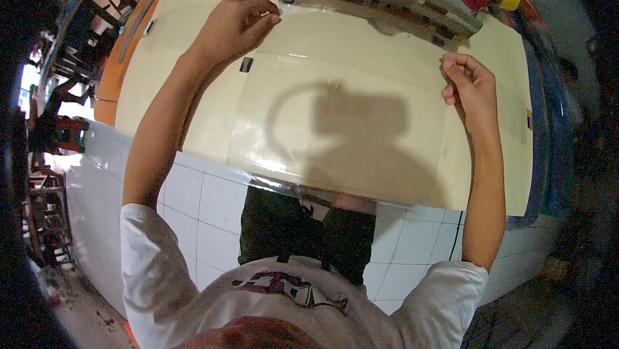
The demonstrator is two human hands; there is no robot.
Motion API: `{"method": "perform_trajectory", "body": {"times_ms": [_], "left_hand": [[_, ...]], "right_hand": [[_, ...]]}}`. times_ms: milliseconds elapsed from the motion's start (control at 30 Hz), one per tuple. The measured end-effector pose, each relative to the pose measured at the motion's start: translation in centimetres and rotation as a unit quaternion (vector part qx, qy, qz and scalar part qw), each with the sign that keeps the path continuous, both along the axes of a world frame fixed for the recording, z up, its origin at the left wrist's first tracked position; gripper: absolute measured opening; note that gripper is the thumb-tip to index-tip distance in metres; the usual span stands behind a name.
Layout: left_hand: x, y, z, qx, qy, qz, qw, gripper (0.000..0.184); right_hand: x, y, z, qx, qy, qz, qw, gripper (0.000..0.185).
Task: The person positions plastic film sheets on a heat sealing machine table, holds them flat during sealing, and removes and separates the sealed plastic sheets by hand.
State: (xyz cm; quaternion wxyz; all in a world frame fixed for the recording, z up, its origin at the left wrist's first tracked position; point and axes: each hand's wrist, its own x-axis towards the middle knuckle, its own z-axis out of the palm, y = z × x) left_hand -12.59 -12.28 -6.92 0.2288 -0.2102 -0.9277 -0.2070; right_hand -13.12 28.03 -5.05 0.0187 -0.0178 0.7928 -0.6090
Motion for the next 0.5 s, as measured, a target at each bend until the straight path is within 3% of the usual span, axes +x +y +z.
{"method": "perform_trajectory", "body": {"times_ms": [500], "left_hand": [[-0.59,0.1,-1.19,0.031,-0.01,-0.035,0.999,0.025]], "right_hand": [[-0.28,-0.08,-0.63,0.044,0.012,-0.017,0.999,0.018]]}}
